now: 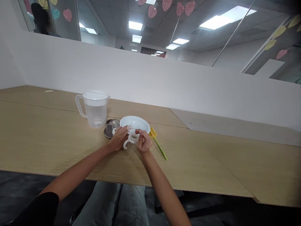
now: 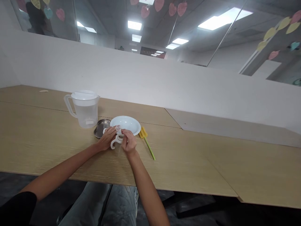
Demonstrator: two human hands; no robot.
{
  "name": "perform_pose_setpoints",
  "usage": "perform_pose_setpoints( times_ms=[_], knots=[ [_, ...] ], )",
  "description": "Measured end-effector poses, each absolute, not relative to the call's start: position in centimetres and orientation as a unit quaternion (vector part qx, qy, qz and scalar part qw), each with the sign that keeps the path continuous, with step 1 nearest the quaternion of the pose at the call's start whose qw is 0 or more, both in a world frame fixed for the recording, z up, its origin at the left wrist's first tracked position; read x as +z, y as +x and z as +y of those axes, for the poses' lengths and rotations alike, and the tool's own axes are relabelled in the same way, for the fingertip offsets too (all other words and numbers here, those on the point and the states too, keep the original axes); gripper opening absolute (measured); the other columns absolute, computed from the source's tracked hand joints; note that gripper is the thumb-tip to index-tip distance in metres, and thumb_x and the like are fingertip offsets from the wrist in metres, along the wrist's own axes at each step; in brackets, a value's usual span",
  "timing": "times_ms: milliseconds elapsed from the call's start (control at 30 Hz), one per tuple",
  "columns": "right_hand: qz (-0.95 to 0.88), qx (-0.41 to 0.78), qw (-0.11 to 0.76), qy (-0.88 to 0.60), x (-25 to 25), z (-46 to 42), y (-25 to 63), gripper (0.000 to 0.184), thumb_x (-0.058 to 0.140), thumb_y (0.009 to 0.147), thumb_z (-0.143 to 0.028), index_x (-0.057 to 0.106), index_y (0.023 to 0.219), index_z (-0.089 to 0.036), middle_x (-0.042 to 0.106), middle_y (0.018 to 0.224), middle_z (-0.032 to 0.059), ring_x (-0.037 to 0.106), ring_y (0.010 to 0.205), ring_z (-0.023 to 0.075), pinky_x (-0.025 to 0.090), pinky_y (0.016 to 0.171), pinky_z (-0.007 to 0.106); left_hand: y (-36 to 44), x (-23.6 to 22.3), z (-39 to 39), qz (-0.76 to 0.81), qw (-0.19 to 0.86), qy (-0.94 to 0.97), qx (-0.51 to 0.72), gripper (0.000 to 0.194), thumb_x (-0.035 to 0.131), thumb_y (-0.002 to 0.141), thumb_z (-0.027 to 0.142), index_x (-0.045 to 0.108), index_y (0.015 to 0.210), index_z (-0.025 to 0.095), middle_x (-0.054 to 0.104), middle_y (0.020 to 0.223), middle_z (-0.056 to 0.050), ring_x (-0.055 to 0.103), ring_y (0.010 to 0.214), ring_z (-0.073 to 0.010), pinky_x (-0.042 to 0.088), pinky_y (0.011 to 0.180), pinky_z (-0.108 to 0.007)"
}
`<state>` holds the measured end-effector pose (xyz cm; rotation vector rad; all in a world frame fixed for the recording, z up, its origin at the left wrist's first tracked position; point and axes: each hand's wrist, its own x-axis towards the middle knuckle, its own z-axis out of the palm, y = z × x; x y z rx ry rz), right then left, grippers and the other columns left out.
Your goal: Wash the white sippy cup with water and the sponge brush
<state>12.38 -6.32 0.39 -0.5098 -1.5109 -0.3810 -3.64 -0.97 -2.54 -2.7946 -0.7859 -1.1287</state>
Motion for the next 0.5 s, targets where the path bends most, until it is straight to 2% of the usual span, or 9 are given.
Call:
perform_pose_setpoints(
  times_ms=[200,333,500],
  knots=[
    [-0.677,-0.169,0.672,-0.247,0.55,-6.39,12.33,0.025,0.038,0.092,-0.014,0.052,0.111,-0.023,0.07,0.095,0.0063,0.068,0.08,0.0155,0.058,0.069,0.032,-3.55,-2.38,-1.24,-0.223,0.036,-0.911,-0.346,0.05,0.033,0.096,0.027,0.03,0.145,0.013,0.038,0.146,-0.018,0.031,0.137,-0.0271,0.024,0.112,-0.048],
    [-0.674,-0.166,0.67,-0.265,0.77,-6.53,12.19,0.025,0.039,0.091,-0.013,0.054,0.109,-0.022,0.07,0.094,0.0058,0.067,0.081,0.0152,0.057,0.071,0.031,-3.54,-2.55,-1.09,-0.232,0.036,-0.905,-0.354,0.05,0.033,0.097,0.025,0.028,0.146,0.015,0.037,0.147,-0.016,0.034,0.135,-0.0265,0.026,0.111,-0.047],
    [-0.669,-0.133,0.661,-0.314,1.09,-6.69,12.26,0.024,0.039,0.092,-0.014,0.058,0.105,-0.022,0.07,0.095,0.0059,0.066,0.078,0.0145,0.056,0.068,0.03,-3.53,-2.66,-0.84,-0.224,0.035,-0.898,-0.376,0.055,0.033,0.096,0.026,0.018,0.149,0.018,0.037,0.146,-0.016,0.034,0.134,-0.0272,0.03,0.108,-0.048]
  ],
)
